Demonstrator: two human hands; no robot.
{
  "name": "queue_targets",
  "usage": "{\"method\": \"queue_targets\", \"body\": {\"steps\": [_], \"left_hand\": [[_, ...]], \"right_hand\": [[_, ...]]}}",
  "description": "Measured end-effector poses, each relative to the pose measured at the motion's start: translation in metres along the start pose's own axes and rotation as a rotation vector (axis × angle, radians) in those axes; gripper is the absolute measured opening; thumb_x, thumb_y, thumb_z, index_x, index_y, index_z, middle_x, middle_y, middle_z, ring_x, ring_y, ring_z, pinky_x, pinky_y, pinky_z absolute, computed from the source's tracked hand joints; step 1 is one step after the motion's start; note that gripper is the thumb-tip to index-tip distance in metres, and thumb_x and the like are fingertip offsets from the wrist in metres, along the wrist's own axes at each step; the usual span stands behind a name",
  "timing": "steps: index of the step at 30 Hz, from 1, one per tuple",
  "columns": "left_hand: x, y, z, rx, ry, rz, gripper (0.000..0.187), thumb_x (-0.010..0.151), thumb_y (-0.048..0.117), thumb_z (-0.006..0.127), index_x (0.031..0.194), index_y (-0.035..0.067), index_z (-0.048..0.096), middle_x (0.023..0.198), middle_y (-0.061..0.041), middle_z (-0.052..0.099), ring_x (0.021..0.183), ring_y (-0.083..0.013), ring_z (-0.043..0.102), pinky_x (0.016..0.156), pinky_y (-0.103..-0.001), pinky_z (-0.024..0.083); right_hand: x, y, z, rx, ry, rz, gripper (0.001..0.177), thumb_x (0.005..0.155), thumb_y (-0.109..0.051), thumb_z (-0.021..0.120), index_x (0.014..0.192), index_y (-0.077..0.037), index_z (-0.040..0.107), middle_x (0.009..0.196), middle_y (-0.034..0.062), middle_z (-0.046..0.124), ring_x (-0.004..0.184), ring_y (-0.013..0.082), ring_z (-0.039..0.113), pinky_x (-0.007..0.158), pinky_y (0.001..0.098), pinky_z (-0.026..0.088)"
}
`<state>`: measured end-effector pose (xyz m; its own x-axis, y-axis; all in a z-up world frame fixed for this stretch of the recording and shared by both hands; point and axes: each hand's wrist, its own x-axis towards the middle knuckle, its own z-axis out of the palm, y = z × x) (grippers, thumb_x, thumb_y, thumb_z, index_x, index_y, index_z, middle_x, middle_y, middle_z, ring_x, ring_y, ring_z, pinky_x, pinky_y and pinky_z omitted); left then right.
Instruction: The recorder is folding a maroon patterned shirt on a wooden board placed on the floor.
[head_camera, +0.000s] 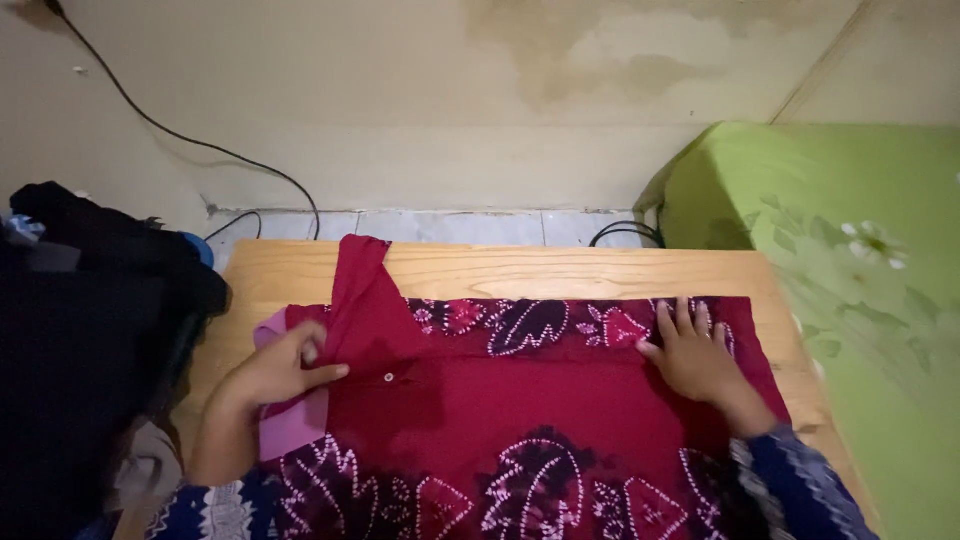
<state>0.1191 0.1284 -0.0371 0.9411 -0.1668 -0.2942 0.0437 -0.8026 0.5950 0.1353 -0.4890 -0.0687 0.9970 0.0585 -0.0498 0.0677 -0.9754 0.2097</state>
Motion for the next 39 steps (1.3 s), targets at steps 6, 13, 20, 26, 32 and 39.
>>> {"method": "queue_targets", "body": {"steps": [6,13,20,26,32,39], "left_hand": [[0.046,-0.04,0.018,-0.041,0.366,0.098,0.045,0.084,0.033,0.078,0.122,0.009,0.071,0.095,-0.01,0.07,0.089,-0.0264,0.067,0.08,-0.038,0.054],[0.051,-0.01,-0.002,0.167,0.749,0.015,0.022,0.09,0.027,0.078,0.109,0.016,0.081,0.113,-0.014,0.071,0.109,-0.0389,0.065,0.095,-0.048,0.052],[0.054,-0.034,0.004,0.126,0.828,-0.36,0.019,0.082,0.032,0.087,0.095,0.019,0.084,0.109,-0.021,0.07,0.107,-0.0397,0.065,0.098,-0.05,0.051],[0.054,-0.029,0.007,0.201,0.926,-0.37,0.018,0.079,0.029,0.088,0.093,0.018,0.085,0.117,-0.022,0.063,0.108,-0.0442,0.059,0.088,-0.052,0.053],[0.037,0.076,0.022,0.428,0.97,0.236,0.028,0.077,0.026,0.081,0.099,0.01,0.078,0.101,-0.013,0.071,0.096,-0.0364,0.066,0.081,-0.052,0.053],[0.023,0.143,0.092,0.406,0.362,0.831,0.042,0.071,0.028,0.081,0.107,0.008,0.072,0.103,-0.013,0.065,0.104,-0.0355,0.062,0.089,-0.047,0.049]], "right_hand": [[0.025,0.013,-0.022,0.303,0.002,0.059,0.06,0.101,-0.055,0.037,0.143,-0.017,0.057,0.155,0.0178,0.046,0.138,0.0428,0.046,0.106,0.0628,0.04],[0.052,0.09,0.002,0.238,0.309,0.342,0.027,0.085,-0.035,0.078,0.106,-0.019,0.082,0.108,0.0149,0.077,0.1,0.0393,0.071,0.087,0.0493,0.057],[0.066,0.123,0.042,0.428,0.275,0.554,0.026,0.079,-0.04,0.088,0.098,-0.021,0.085,0.097,0.0129,0.078,0.091,0.037,0.073,0.086,0.0492,0.058],[0.056,0.093,0.016,0.365,0.376,0.57,0.027,0.078,-0.037,0.088,0.097,-0.017,0.085,0.096,0.0137,0.078,0.091,0.0377,0.071,0.083,0.0509,0.056],[0.029,-0.006,-0.052,0.424,0.629,0.021,0.019,0.086,-0.02,0.078,0.1,-0.008,0.076,0.102,0.019,0.072,0.098,0.04,0.067,0.088,0.0501,0.055],[-0.026,-0.085,-0.133,0.242,-0.142,-0.245,0.057,0.072,-0.015,0.077,0.127,-0.017,0.063,0.127,0.0122,0.061,0.112,0.0368,0.061,0.089,0.054,0.052]]}}
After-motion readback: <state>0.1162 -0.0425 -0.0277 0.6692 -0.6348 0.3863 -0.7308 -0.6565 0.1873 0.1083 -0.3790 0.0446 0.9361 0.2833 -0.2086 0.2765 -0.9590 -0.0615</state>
